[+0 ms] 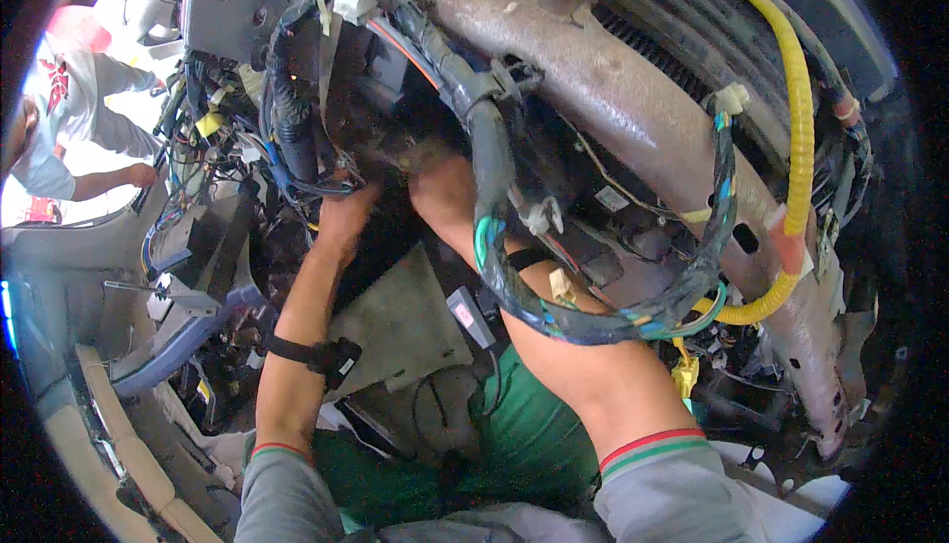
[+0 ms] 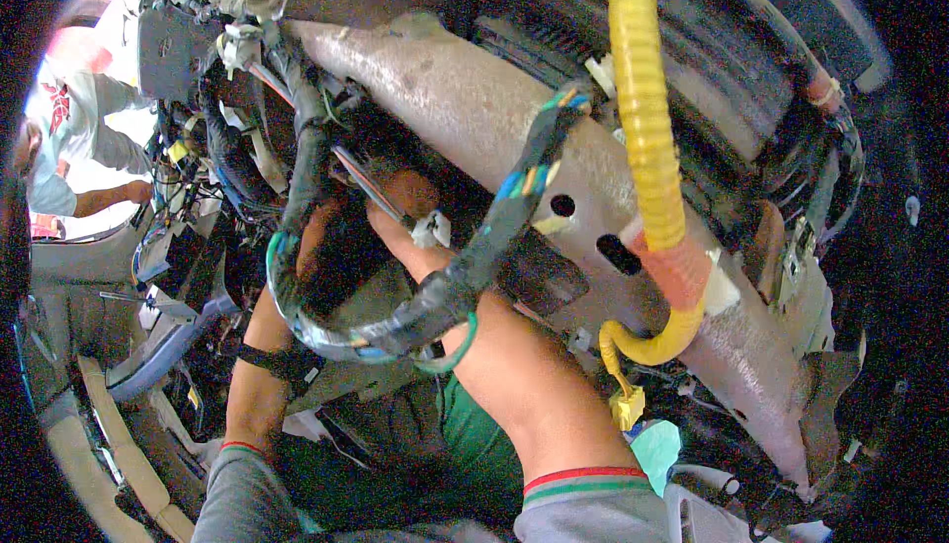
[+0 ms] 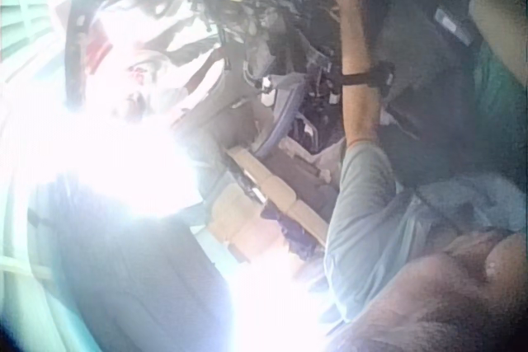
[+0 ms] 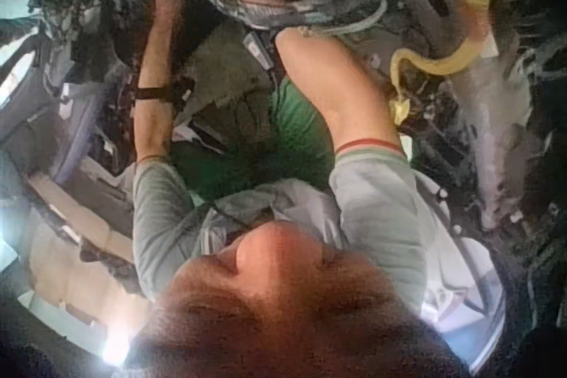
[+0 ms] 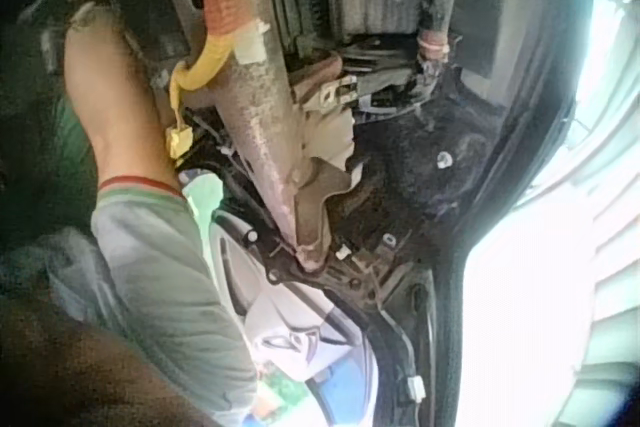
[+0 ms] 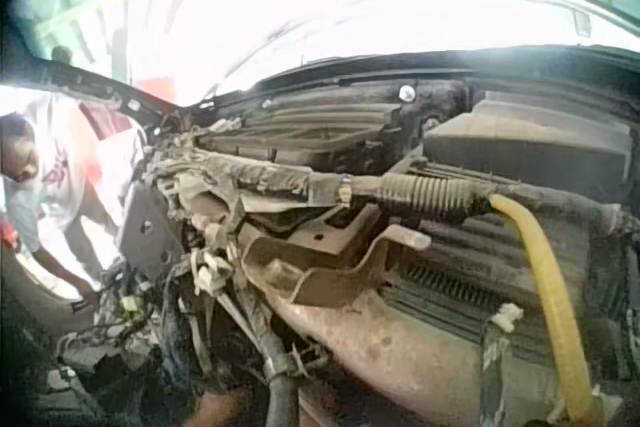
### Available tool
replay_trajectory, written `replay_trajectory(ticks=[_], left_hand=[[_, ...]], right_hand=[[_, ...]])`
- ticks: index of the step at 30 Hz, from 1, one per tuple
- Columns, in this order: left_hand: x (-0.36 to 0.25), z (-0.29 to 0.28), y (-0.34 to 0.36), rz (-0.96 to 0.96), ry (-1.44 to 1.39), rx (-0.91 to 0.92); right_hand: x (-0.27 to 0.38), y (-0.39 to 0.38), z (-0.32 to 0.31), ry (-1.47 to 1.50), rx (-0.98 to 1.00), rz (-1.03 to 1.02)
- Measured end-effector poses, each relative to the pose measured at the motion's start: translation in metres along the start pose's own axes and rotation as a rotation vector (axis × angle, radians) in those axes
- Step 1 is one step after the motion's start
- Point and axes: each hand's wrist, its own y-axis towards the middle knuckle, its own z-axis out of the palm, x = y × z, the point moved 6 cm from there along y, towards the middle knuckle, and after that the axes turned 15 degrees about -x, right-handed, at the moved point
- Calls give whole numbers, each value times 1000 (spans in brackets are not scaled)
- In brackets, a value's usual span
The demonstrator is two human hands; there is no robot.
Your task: The person works inside the footwell of a car with the dashboard removed, using pliers to cut and strip wires, then connects and secures wire connectors. The person manipulates multiple wire bundles and connectors by hand and with tools.
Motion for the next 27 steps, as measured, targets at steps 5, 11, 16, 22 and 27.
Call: replay_trajectory(ticks=[5,11,16,22,27], left_hand=[[3,-9,-1,-26,-81,-55],[-27,-9,-15,-92,-184,30],[-59,-11,-40,-20,-46,55],[-35,11,-21,-47,-392,-47],[-19,13,-8,114,-290,-27]], right_hand=[[6,1,-3,-63,53,109],[21,7,-20,60,-13,5],[25,9,-22,82,43,-22],[26,11,-20,-41,-115,0],[9,5,-5,-147,4,36]])
